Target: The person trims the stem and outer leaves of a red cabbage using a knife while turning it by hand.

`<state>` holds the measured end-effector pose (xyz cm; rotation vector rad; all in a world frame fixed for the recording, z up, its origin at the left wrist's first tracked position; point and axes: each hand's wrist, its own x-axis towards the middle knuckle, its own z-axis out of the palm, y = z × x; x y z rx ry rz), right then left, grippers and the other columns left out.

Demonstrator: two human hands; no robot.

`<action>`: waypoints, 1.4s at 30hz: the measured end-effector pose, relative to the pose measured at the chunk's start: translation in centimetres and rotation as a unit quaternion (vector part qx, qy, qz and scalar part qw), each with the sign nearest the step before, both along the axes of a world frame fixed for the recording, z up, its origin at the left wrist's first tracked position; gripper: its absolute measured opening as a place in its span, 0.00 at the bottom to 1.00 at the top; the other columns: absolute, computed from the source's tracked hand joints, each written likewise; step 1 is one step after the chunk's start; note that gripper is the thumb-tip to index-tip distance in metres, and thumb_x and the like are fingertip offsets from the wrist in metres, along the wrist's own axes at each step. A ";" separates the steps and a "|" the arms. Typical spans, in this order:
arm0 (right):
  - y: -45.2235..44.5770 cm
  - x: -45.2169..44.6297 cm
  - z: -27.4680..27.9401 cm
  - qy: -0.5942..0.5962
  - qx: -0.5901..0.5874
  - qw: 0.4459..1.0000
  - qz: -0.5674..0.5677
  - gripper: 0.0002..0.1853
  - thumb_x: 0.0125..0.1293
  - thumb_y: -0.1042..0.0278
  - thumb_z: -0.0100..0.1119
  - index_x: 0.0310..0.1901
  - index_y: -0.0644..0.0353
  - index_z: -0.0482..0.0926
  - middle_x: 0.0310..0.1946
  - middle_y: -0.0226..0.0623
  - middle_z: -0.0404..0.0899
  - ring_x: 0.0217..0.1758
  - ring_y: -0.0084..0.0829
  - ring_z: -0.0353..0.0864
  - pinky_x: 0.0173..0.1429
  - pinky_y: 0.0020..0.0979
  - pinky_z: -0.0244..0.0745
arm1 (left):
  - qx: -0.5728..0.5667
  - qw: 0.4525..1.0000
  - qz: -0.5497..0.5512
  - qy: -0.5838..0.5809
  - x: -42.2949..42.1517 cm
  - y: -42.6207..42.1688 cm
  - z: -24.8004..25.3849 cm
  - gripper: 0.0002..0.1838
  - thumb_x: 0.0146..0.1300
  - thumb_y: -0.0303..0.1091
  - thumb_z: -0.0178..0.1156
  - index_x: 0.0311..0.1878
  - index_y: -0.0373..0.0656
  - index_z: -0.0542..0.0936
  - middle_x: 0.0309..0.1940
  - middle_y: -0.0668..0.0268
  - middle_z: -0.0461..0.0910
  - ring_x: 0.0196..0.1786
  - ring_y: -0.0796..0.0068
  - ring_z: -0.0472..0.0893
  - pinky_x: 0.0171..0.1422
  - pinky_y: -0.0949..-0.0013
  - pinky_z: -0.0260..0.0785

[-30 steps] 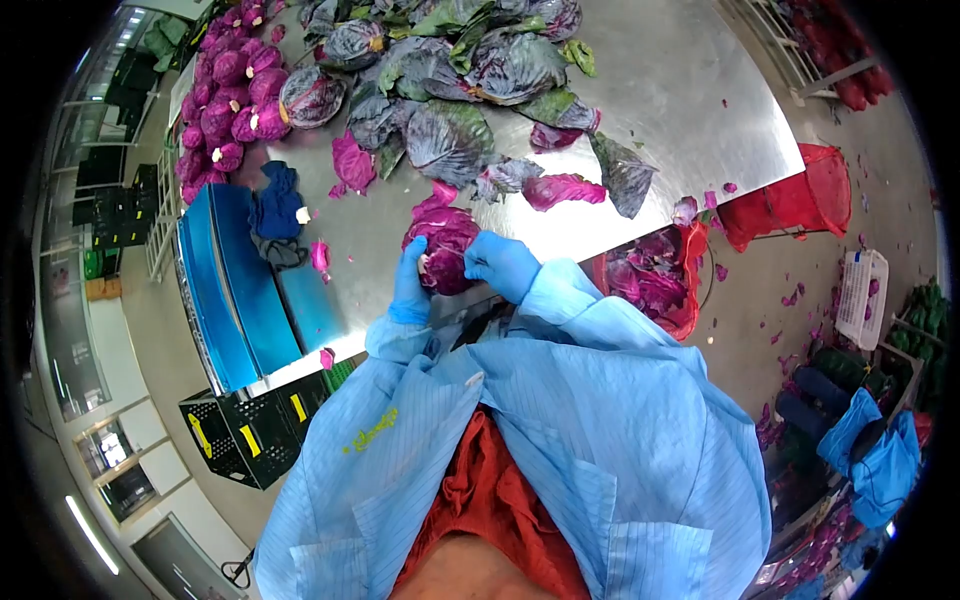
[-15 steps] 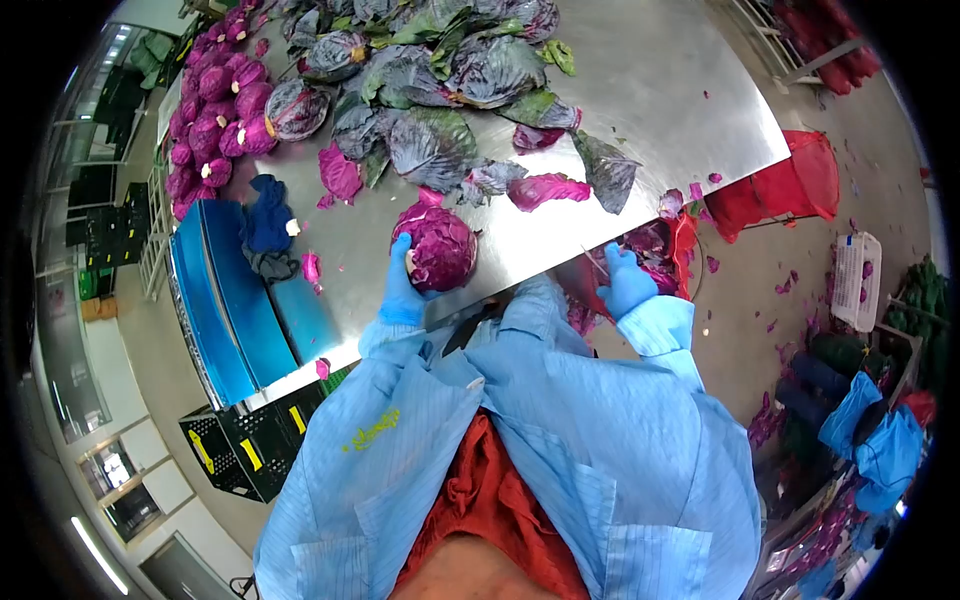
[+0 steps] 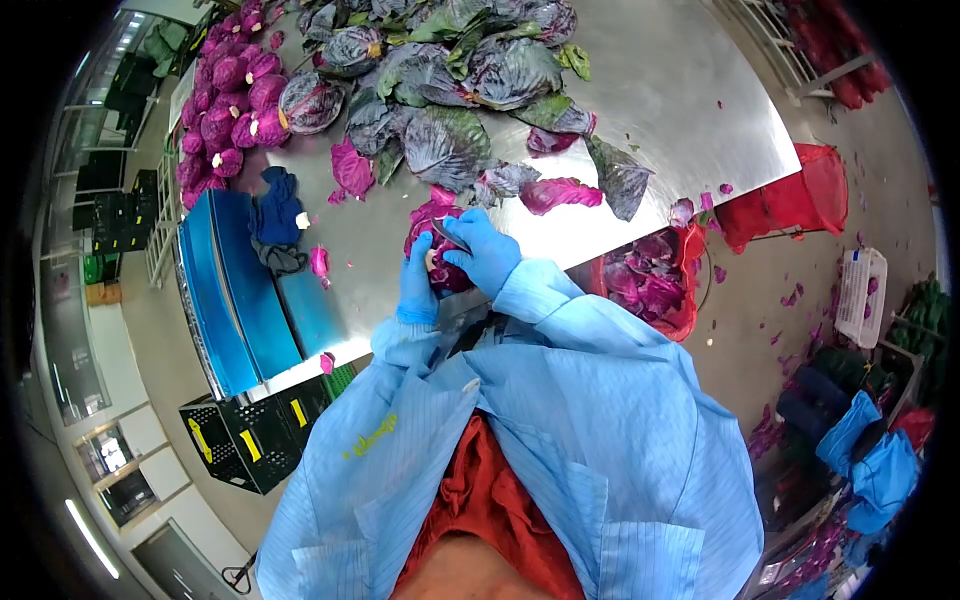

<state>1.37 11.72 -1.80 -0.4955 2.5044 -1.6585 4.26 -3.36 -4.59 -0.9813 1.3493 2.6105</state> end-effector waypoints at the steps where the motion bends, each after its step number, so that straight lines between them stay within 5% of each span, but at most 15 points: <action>1: -0.1 0.0 0.2 -0.004 -0.006 1.000 -0.008 0.24 0.56 0.68 0.70 0.56 0.56 0.78 0.46 0.41 0.73 0.46 0.41 0.79 0.49 0.33 0.75 | 0.000 1.000 0.004 -0.005 -0.1 0.0 -0.1 0.23 0.60 0.40 0.67 0.56 0.39 0.77 0.46 0.62 0.82 0.45 0.69 0.82 0.50 0.67 0.77; 7: 0.0 0.0 -1.6 0.006 -0.053 0.999 -0.003 0.12 0.59 0.69 0.67 0.43 0.58 0.77 0.38 0.40 0.79 0.41 0.44 0.83 0.44 0.38 0.78 | -0.028 0.999 0.037 -0.007 -0.1 0.3 -1.0 0.22 0.59 0.39 0.69 0.54 0.40 0.79 0.46 0.63 0.82 0.44 0.71 0.82 0.47 0.68 0.76; 13: 1.9 1.5 -2.1 -0.067 -0.078 0.992 0.075 0.10 0.60 0.72 0.65 0.42 0.60 0.78 0.38 0.40 0.81 0.40 0.39 0.84 0.44 0.36 0.79 | -0.071 0.997 0.023 0.011 -0.4 0.3 -1.2 0.20 0.58 0.38 0.69 0.51 0.40 0.80 0.42 0.67 0.82 0.41 0.74 0.81 0.46 0.69 0.74; 18: 3.5 3.1 -0.9 -0.081 -0.108 0.989 0.062 0.05 0.62 0.77 0.61 0.40 0.61 0.79 0.34 0.36 0.80 0.29 0.27 0.80 0.34 0.28 0.77 | -0.051 0.998 0.030 0.014 0.0 0.6 -0.9 0.17 0.58 0.36 0.69 0.49 0.39 0.81 0.40 0.68 0.82 0.40 0.77 0.80 0.44 0.69 0.74; 21: 5.5 3.4 0.9 -0.180 -0.116 0.975 0.060 0.04 0.63 0.78 0.59 0.39 0.63 0.79 0.29 0.34 0.80 0.21 0.22 0.76 0.25 0.23 0.73 | -0.108 0.994 -0.009 -0.005 0.0 -0.3 -2.5 0.24 0.58 0.45 0.68 0.54 0.42 0.79 0.45 0.65 0.82 0.43 0.70 0.82 0.48 0.63 0.77; 25: 9.4 4.4 1.4 -0.291 -0.189 0.938 -0.017 0.07 0.61 0.77 0.62 0.41 0.64 0.79 0.34 0.32 0.82 0.29 0.19 0.78 0.27 0.23 0.73 | 0.131 0.977 -0.082 -0.149 -0.3 -1.9 0.8 0.43 0.56 0.69 0.56 0.70 0.55 0.63 0.66 0.56 0.68 0.63 0.46 0.73 0.58 0.30 0.68; 27: 12.2 4.6 1.3 -0.330 -0.190 0.917 -0.123 0.08 0.61 0.76 0.63 0.42 0.64 0.80 0.34 0.32 0.82 0.29 0.17 0.77 0.28 0.22 0.72 | 0.143 0.978 -0.081 -0.130 -0.2 -1.8 1.7 0.43 0.57 0.68 0.56 0.71 0.55 0.63 0.67 0.56 0.67 0.64 0.47 0.72 0.59 0.30 0.68; 28: 14.4 4.5 1.1 -0.382 -0.086 0.913 -0.117 0.12 0.59 0.73 0.65 0.45 0.65 0.80 0.38 0.37 0.82 0.34 0.26 0.81 0.35 0.28 0.77 | 0.148 0.978 -0.078 -0.122 0.1 -1.9 2.1 0.43 0.57 0.67 0.56 0.71 0.54 0.63 0.68 0.56 0.66 0.64 0.47 0.71 0.59 0.30 0.68; 30: 17.7 5.0 -1.4 -0.117 0.242 0.961 -0.062 0.19 0.58 0.71 0.66 0.51 0.65 0.78 0.46 0.46 0.80 0.44 0.39 0.83 0.47 0.35 0.78 | 0.137 0.979 -0.089 -0.120 0.2 -2.1 2.1 0.42 0.58 0.67 0.56 0.72 0.55 0.62 0.68 0.56 0.66 0.65 0.48 0.71 0.59 0.30 0.68; 33: 16.6 5.2 -1.5 -0.094 0.250 0.957 -0.111 0.27 0.55 0.68 0.69 0.57 0.65 0.75 0.51 0.52 0.77 0.52 0.47 0.80 0.56 0.39 0.75 | 0.104 0.982 -0.088 -0.131 0.2 -1.2 2.1 0.41 0.59 0.66 0.56 0.71 0.55 0.63 0.67 0.57 0.67 0.64 0.49 0.73 0.59 0.33 0.69; 36: 9.3 3.5 -2.1 -0.095 -0.068 0.990 -0.081 0.37 0.56 0.67 0.69 0.68 0.59 0.66 0.54 0.51 0.73 0.54 0.47 0.79 0.60 0.37 0.74 | 0.058 0.985 -0.074 -0.146 0.4 -0.8 0.4 0.38 0.60 0.65 0.56 0.68 0.54 0.67 0.65 0.58 0.70 0.63 0.52 0.74 0.58 0.35 0.71; 37: 7.3 2.4 0.2 -0.031 0.034 0.999 -0.030 0.38 0.56 0.68 0.69 0.70 0.51 0.65 0.53 0.49 0.72 0.53 0.48 0.78 0.58 0.37 0.74 | 0.043 0.986 -0.076 -0.143 0.4 -0.5 -0.2 0.37 0.60 0.65 0.57 0.67 0.54 0.69 0.63 0.59 0.72 0.62 0.53 0.75 0.58 0.36 0.72; 38: 4.9 1.6 0.3 -0.001 0.000 1.000 -0.013 0.40 0.56 0.67 0.69 0.71 0.45 0.63 0.51 0.48 0.72 0.52 0.48 0.76 0.57 0.38 0.74 | 0.028 0.987 -0.079 -0.140 0.5 -0.2 -0.9 0.36 0.60 0.65 0.57 0.65 0.54 0.70 0.62 0.60 0.73 0.61 0.54 0.76 0.57 0.37 0.72; 42: -0.9 1.1 1.1 -0.039 0.061 0.997 -0.003 0.32 0.62 0.66 0.65 0.68 0.48 0.66 0.51 0.45 0.70 0.49 0.49 0.78 0.53 0.39 0.75 | 0.020 0.991 0.020 -0.132 0.4 0.6 -0.8 0.31 0.55 0.54 0.69 0.57 0.46 0.76 0.47 0.63 0.80 0.44 0.63 0.83 0.43 0.53 0.80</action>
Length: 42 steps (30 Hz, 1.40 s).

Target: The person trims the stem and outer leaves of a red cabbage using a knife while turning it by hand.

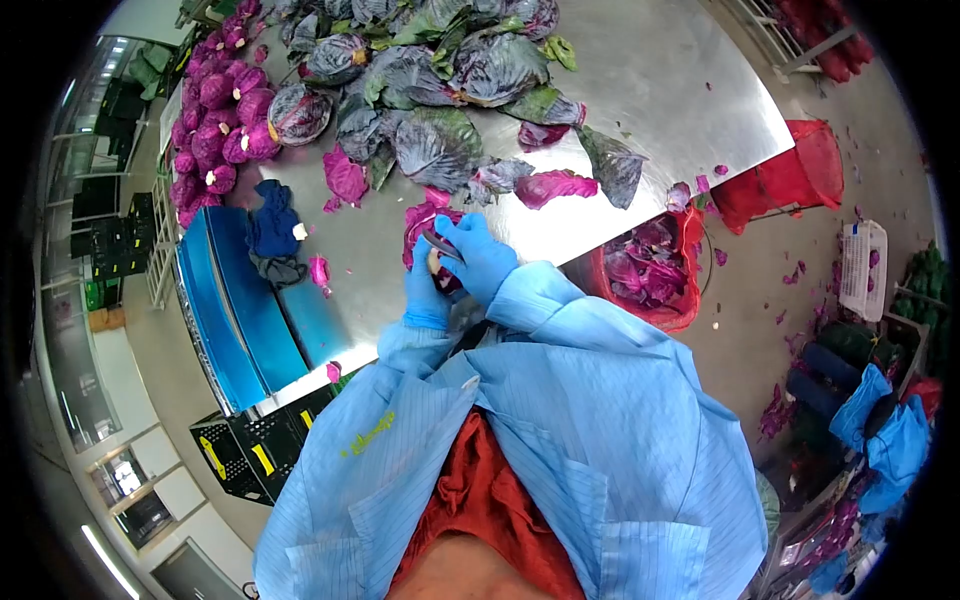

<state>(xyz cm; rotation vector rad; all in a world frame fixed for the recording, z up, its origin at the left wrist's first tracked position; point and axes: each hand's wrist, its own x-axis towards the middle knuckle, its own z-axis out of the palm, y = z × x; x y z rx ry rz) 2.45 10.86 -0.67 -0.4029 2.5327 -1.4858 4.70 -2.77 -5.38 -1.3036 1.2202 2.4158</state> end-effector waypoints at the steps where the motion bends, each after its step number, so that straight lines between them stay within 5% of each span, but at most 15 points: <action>1: -0.2 0.0 -0.3 0.001 -0.011 1.000 0.000 0.31 0.62 0.66 0.64 0.67 0.49 0.67 0.51 0.44 0.70 0.49 0.48 0.78 0.52 0.38 0.75 | 0.032 0.999 -0.005 -0.021 -0.1 -0.1 1.1 0.31 0.56 0.53 0.69 0.58 0.47 0.75 0.48 0.63 0.79 0.45 0.63 0.82 0.42 0.52 0.80; 7: -0.5 0.0 -1.1 0.041 -0.102 0.994 -0.009 0.25 0.62 0.68 0.64 0.62 0.53 0.73 0.47 0.41 0.75 0.46 0.44 0.80 0.50 0.34 0.77 | -0.010 1.000 -0.004 -0.006 -0.2 0.7 2.3 0.30 0.60 0.59 0.61 0.56 0.47 0.77 0.48 0.63 0.81 0.47 0.64 0.82 0.49 0.56 0.77; 12: -0.5 -0.4 -1.1 0.066 -0.163 0.984 -0.033 0.21 0.57 0.73 0.68 0.55 0.58 0.80 0.38 0.39 0.77 0.41 0.35 0.81 0.45 0.31 0.77 | -0.001 0.999 0.026 0.030 -0.2 -0.8 -2.2 0.36 0.52 0.51 0.72 0.59 0.39 0.72 0.50 0.58 0.77 0.46 0.62 0.81 0.40 0.61 0.79; 17: -0.7 -0.5 -3.1 0.103 -0.073 0.992 -0.022 0.11 0.61 0.71 0.64 0.45 0.57 0.79 0.36 0.37 0.77 0.35 0.40 0.80 0.38 0.35 0.77 | -0.040 0.998 0.046 0.029 -0.3 0.4 -0.2 0.35 0.51 0.50 0.73 0.54 0.35 0.74 0.45 0.60 0.79 0.40 0.67 0.81 0.40 0.63 0.77; 21: -0.3 0.1 -4.1 0.116 0.010 0.993 0.013 0.08 0.63 0.68 0.62 0.43 0.53 0.77 0.35 0.37 0.76 0.35 0.44 0.80 0.36 0.38 0.76 | -0.085 0.995 0.040 0.018 0.3 -1.2 -6.4 0.39 0.49 0.50 0.74 0.55 0.31 0.71 0.44 0.59 0.78 0.42 0.68 0.80 0.44 0.64 0.76; 24: 0.8 1.5 -2.3 0.123 0.023 0.987 0.098 0.09 0.62 0.68 0.62 0.43 0.51 0.77 0.34 0.37 0.75 0.35 0.44 0.80 0.37 0.38 0.77 | -0.045 0.999 -0.018 0.010 -0.3 -1.9 -3.8 0.43 0.48 0.51 0.75 0.58 0.29 0.68 0.47 0.58 0.77 0.44 0.67 0.79 0.45 0.64 0.75; 28: 2.3 2.0 -3.8 0.088 -0.007 0.995 0.035 0.09 0.61 0.69 0.63 0.43 0.51 0.77 0.35 0.35 0.77 0.35 0.40 0.81 0.38 0.36 0.78 | -0.081 0.995 0.051 -0.007 -0.6 -1.0 -3.4 0.38 0.51 0.51 0.73 0.56 0.33 0.72 0.46 0.59 0.78 0.40 0.66 0.81 0.43 0.63 0.77; 31: 4.1 2.3 -4.7 0.018 -0.043 0.998 -0.040 0.12 0.61 0.65 0.65 0.44 0.54 0.74 0.34 0.39 0.76 0.35 0.42 0.81 0.38 0.37 0.77 | 0.026 1.000 0.012 0.004 -0.5 -1.0 -0.2 0.34 0.53 0.49 0.72 0.57 0.39 0.73 0.47 0.60 0.79 0.41 0.62 0.82 0.42 0.55 0.79; 34: 4.3 2.3 -4.4 0.016 -0.010 0.994 -0.108 0.23 0.58 0.63 0.70 0.50 0.57 0.69 0.37 0.42 0.74 0.35 0.42 0.82 0.39 0.38 0.78 | -0.032 0.999 -0.042 -0.010 -0.4 -0.8 -0.1 0.39 0.56 0.64 0.62 0.64 0.48 0.69 0.56 0.58 0.77 0.53 0.56 0.80 0.56 0.42 0.74; 37: 3.2 1.1 -6.0 0.074 -0.051 0.983 -0.163 0.34 0.53 0.62 0.74 0.59 0.58 0.67 0.45 0.46 0.72 0.39 0.42 0.82 0.43 0.38 0.78 | 0.031 0.994 -0.103 0.001 -0.1 -1.7 -0.7 0.42 0.57 0.67 0.58 0.67 0.49 0.66 0.61 0.56 0.73 0.59 0.54 0.77 0.57 0.41 0.74; 39: 3.3 0.2 -5.5 -0.069 -0.069 0.988 -0.115 0.35 0.55 0.59 0.73 0.63 0.58 0.67 0.50 0.45 0.75 0.46 0.40 0.81 0.49 0.35 0.77 | 0.045 0.994 -0.101 0.007 0.2 -1.7 0.0 0.43 0.59 0.68 0.56 0.69 0.49 0.63 0.63 0.55 0.71 0.61 0.53 0.76 0.58 0.40 0.73; 42: 3.3 -1.0 -6.3 -0.093 -0.013 0.995 -0.034 0.34 0.59 0.54 0.69 0.65 0.57 0.70 0.49 0.46 0.79 0.47 0.39 0.81 0.52 0.34 0.76 | 0.086 0.991 -0.102 0.024 0.5 -2.1 0.2 0.44 0.60 0.68 0.53 0.71 0.48 0.61 0.64 0.55 0.69 0.62 0.52 0.75 0.61 0.39 0.71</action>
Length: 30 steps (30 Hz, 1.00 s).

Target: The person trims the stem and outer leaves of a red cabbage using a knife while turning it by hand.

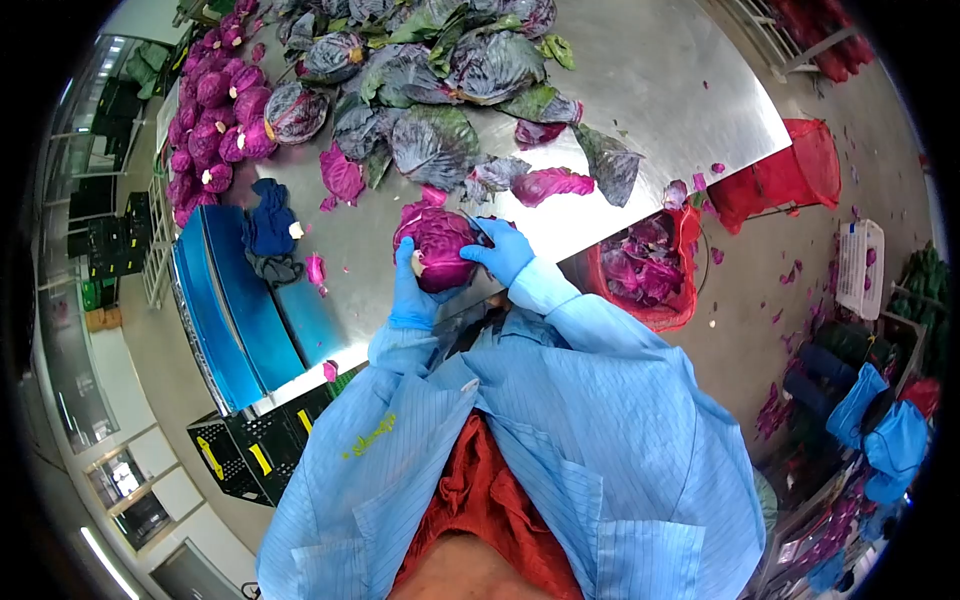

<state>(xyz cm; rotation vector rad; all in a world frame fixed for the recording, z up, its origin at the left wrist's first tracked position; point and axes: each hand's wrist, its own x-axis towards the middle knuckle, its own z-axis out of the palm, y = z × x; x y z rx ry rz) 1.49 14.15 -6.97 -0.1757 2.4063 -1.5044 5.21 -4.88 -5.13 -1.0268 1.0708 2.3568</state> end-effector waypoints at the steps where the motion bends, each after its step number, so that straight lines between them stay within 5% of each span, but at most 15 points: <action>1: -0.1 -0.4 0.1 -0.028 -0.031 0.999 0.002 0.33 0.59 0.53 0.68 0.64 0.58 0.72 0.47 0.47 0.80 0.46 0.41 0.82 0.52 0.35 0.76 | 0.018 1.000 -0.001 0.006 0.0 -0.2 0.0 0.44 0.61 0.68 0.53 0.72 0.48 0.60 0.65 0.55 0.69 0.62 0.52 0.75 0.62 0.39 0.70; 4: -0.8 -0.5 -1.0 0.051 -0.037 0.998 0.003 0.23 0.62 0.55 0.64 0.55 0.60 0.79 0.42 0.46 0.81 0.45 0.45 0.82 0.51 0.37 0.77 | 0.063 0.998 0.028 -0.003 0.1 -0.4 0.3 0.39 0.61 0.65 0.55 0.69 0.51 0.64 0.62 0.57 0.72 0.57 0.53 0.79 0.56 0.39 0.73; 12: 0.4 -0.6 -1.3 0.145 0.042 0.986 -0.066 0.14 0.63 0.63 0.64 0.44 0.63 0.81 0.36 0.50 0.83 0.39 0.46 0.84 0.45 0.38 0.78 | 0.123 0.989 0.028 0.075 1.3 -1.0 1.7 0.42 0.62 0.65 0.50 0.73 0.50 0.58 0.70 0.55 0.62 0.70 0.48 0.65 0.68 0.32 0.60; 19: 8.3 -0.7 -2.0 -0.046 -0.082 0.970 -0.223 0.21 0.62 0.59 0.65 0.50 0.69 0.80 0.34 0.47 0.84 0.37 0.30 0.82 0.43 0.32 0.77 | 0.210 0.972 0.043 0.096 1.9 -2.1 3.4 0.42 0.61 0.67 0.48 0.73 0.53 0.60 0.72 0.57 0.60 0.73 0.49 0.62 0.70 0.31 0.56; 23: 15.5 2.4 -1.0 -0.065 -0.048 0.958 -0.276 0.23 0.61 0.58 0.67 0.50 0.69 0.80 0.39 0.45 0.85 0.41 0.28 0.83 0.47 0.30 0.77 | 0.208 0.971 0.061 0.103 2.1 -4.2 1.0 0.41 0.61 0.55 0.58 0.72 0.43 0.60 0.69 0.55 0.65 0.70 0.53 0.67 0.75 0.47 0.58; 25: 20.6 4.8 -4.0 -0.052 0.059 0.939 -0.334 0.25 0.60 0.57 0.68 0.51 0.70 0.80 0.43 0.47 0.85 0.44 0.29 0.83 0.51 0.31 0.77 | 0.108 0.986 0.055 0.112 2.1 -5.1 0.3 0.38 0.61 0.51 0.60 0.70 0.40 0.62 0.65 0.57 0.70 0.66 0.57 0.71 0.72 0.54 0.62; 26: 22.0 5.7 -2.4 -0.118 0.105 0.938 -0.308 0.31 0.59 0.57 0.68 0.60 0.67 0.74 0.48 0.51 0.82 0.49 0.35 0.83 0.54 0.34 0.77 | 0.057 0.990 0.052 0.116 2.0 -5.5 0.2 0.37 0.61 0.48 0.61 0.69 0.38 0.64 0.63 0.58 0.72 0.64 0.59 0.74 0.71 0.57 0.64; 28: 21.9 6.8 2.1 -0.067 0.374 0.902 -0.204 0.39 0.59 0.56 0.68 0.69 0.61 0.64 0.53 0.54 0.78 0.53 0.42 0.82 0.56 0.37 0.76 | -0.071 0.987 -0.009 0.143 1.7 -5.9 1.1 0.35 0.60 0.44 0.64 0.67 0.37 0.66 0.59 0.59 0.75 0.60 0.63 0.76 0.67 0.61 0.66; 30: 20.7 6.9 2.1 -0.074 0.390 0.888 -0.234 0.43 0.58 0.55 0.69 0.71 0.59 0.59 0.55 0.54 0.76 0.53 0.46 0.81 0.56 0.40 0.76 | -0.176 0.967 -0.071 0.169 1.3 -5.7 2.0 0.35 0.58 0.41 0.67 0.66 0.36 0.67 0.57 0.59 0.76 0.57 0.66 0.77 0.65 0.64 0.67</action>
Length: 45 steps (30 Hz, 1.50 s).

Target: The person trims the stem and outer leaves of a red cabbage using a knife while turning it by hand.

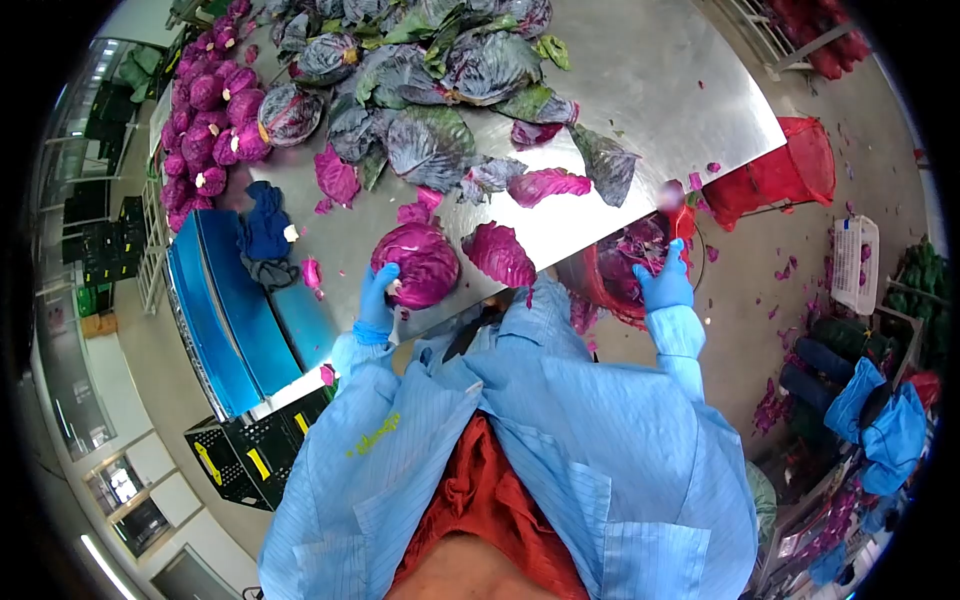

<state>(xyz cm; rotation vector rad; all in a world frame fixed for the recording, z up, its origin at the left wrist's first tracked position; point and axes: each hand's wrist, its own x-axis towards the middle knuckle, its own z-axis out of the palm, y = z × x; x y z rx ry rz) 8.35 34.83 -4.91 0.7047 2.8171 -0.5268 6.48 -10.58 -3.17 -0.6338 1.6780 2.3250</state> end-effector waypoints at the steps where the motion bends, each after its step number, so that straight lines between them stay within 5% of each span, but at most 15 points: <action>1: -0.9 -0.1 0.1 0.000 0.010 1.000 -0.015 0.44 0.58 0.54 0.69 0.72 0.58 0.57 0.55 0.54 0.76 0.54 0.47 0.81 0.56 0.41 0.76 | -0.046 0.999 -0.025 0.013 -0.4 0.3 0.3 0.36 0.56 0.39 0.69 0.65 0.36 0.67 0.56 0.59 0.76 0.57 0.67 0.77 0.65 0.64 0.67; 3: -5.0 -2.0 0.9 0.041 -0.211 0.974 0.073 0.44 0.57 0.54 0.69 0.72 0.58 0.58 0.55 0.53 0.76 0.53 0.47 0.81 0.56 0.41 0.75 | -0.097 0.993 -0.069 0.020 -1.1 0.5 -0.2 0.42 0.47 0.37 0.77 0.64 0.35 0.67 0.56 0.56 0.74 0.58 0.67 0.75 0.65 0.64 0.66; 4: -7.9 -2.6 0.3 0.029 -0.234 0.969 0.076 0.40 0.55 0.65 0.71 0.70 0.56 0.64 0.58 0.48 0.75 0.61 0.38 0.76 0.63 0.34 0.70 | -0.157 0.982 -0.093 0.042 -1.0 0.6 -0.8 0.44 0.46 0.39 0.77 0.64 0.35 0.66 0.56 0.56 0.73 0.58 0.66 0.75 0.65 0.63 0.66; 6: -13.4 -3.2 -3.5 0.140 -0.357 0.911 0.152 0.43 0.55 0.65 0.72 0.72 0.50 0.61 0.61 0.50 0.71 0.63 0.42 0.74 0.61 0.36 0.71 | -0.275 0.947 -0.136 0.094 -1.2 1.1 -1.6 0.46 0.44 0.42 0.79 0.65 0.34 0.66 0.57 0.56 0.72 0.59 0.64 0.74 0.66 0.63 0.66; 8: -17.1 -4.8 -0.5 0.007 -0.236 0.954 0.184 0.49 0.55 0.61 0.71 0.74 0.48 0.50 0.65 0.54 0.62 0.56 0.60 0.75 0.58 0.45 0.73 | -0.314 0.930 -0.158 0.103 -1.2 2.0 -0.7 0.52 0.38 0.47 0.81 0.65 0.35 0.65 0.56 0.54 0.69 0.59 0.60 0.72 0.66 0.60 0.64; 12: -15.9 -5.0 -8.4 0.046 -0.273 0.932 0.232 0.24 0.60 0.63 0.64 0.57 0.58 0.74 0.51 0.54 0.77 0.49 0.55 0.79 0.54 0.45 0.75 | -0.379 0.900 -0.170 0.136 -0.6 2.6 -0.6 0.55 0.34 0.49 0.81 0.66 0.37 0.64 0.54 0.53 0.68 0.58 0.55 0.72 0.67 0.58 0.63; 13: -15.3 -4.6 -7.4 0.085 -0.302 0.934 0.171 0.19 0.60 0.63 0.63 0.51 0.62 0.78 0.44 0.54 0.81 0.50 0.52 0.80 0.54 0.42 0.75 | -0.377 0.901 -0.164 0.138 -0.4 2.8 -0.5 0.55 0.35 0.48 0.81 0.67 0.37 0.64 0.54 0.53 0.68 0.58 0.56 0.72 0.67 0.58 0.63; 16: -9.4 -3.0 -5.4 0.061 -0.324 0.940 0.084 0.18 0.60 0.66 0.63 0.50 0.66 0.78 0.48 0.54 0.81 0.53 0.50 0.80 0.56 0.41 0.75 | -0.376 0.901 -0.159 0.148 -0.4 3.0 -0.3 0.55 0.35 0.47 0.81 0.67 0.37 0.64 0.56 0.54 0.67 0.59 0.56 0.71 0.67 0.58 0.63; 18: -3.7 -1.2 -7.2 0.040 -0.196 0.974 0.106 0.24 0.59 0.65 0.65 0.56 0.63 0.75 0.47 0.54 0.79 0.53 0.51 0.80 0.57 0.41 0.75 | -0.384 0.896 -0.166 0.151 -0.2 2.6 -0.3 0.55 0.35 0.47 0.81 0.67 0.37 0.64 0.56 0.53 0.67 0.60 0.56 0.71 0.67 0.58 0.63; 20: -2.0 -0.2 -2.9 0.011 -0.095 0.995 0.009 0.33 0.56 0.65 0.69 0.63 0.61 0.68 0.55 0.51 0.73 0.56 0.50 0.78 0.58 0.42 0.75 | -0.390 0.889 -0.181 0.155 -0.3 2.4 -0.4 0.55 0.35 0.46 0.81 0.68 0.38 0.64 0.57 0.53 0.67 0.61 0.56 0.71 0.68 0.58 0.63; 22: -2.3 -0.2 -0.5 0.096 -0.112 0.987 0.070 0.37 0.55 0.63 0.71 0.66 0.60 0.65 0.58 0.52 0.70 0.57 0.49 0.77 0.58 0.42 0.75 | -0.388 0.887 -0.198 0.150 -0.7 2.2 0.0 0.55 0.35 0.46 0.81 0.68 0.39 0.64 0.57 0.53 0.67 0.61 0.55 0.70 0.69 0.59 0.63; 24: -5.6 -1.6 -0.6 0.106 -0.356 0.921 0.118 0.44 0.53 0.61 0.74 0.70 0.57 0.60 0.60 0.51 0.68 0.59 0.50 0.76 0.59 0.41 0.74 | -0.387 0.880 -0.225 0.158 -1.5 2.1 0.3 0.55 0.35 0.45 0.81 0.68 0.39 0.64 0.57 0.53 0.67 0.62 0.55 0.70 0.69 0.59 0.62; 26: -11.1 -3.3 0.3 0.133 -0.423 0.869 0.219 0.49 0.50 0.59 0.75 0.72 0.55 0.57 0.60 0.50 0.68 0.60 0.51 0.75 0.61 0.40 0.73 | -0.388 0.870 -0.252 0.169 -2.1 2.0 0.6 0.55 0.34 0.45 0.81 0.68 0.40 0.64 0.58 0.52 0.67 0.62 0.54 0.70 0.69 0.59 0.62; 31: -20.3 -6.3 1.4 0.039 -0.360 0.829 0.426 0.52 0.50 0.53 0.73 0.74 0.50 0.52 0.59 0.48 0.65 0.57 0.51 0.75 0.59 0.41 0.75 | -0.389 0.862 -0.294 0.140 -2.7 1.7 2.0 0.55 0.34 0.44 0.80 0.69 0.40 0.64 0.58 0.51 0.66 0.63 0.52 0.69 0.70 0.59 0.62; 45: -22.4 -6.4 3.9 -0.027 -0.204 0.868 0.452 0.47 0.54 0.60 0.63 0.72 0.67 0.49 0.53 0.56 0.67 0.40 0.52 0.81 0.42 0.47 0.78 | -0.373 0.864 -0.302 0.151 -3.3 1.5 1.8 0.56 0.32 0.43 0.80 0.69 0.39 0.64 0.59 0.50 0.67 0.63 0.51 0.69 0.70 0.59 0.62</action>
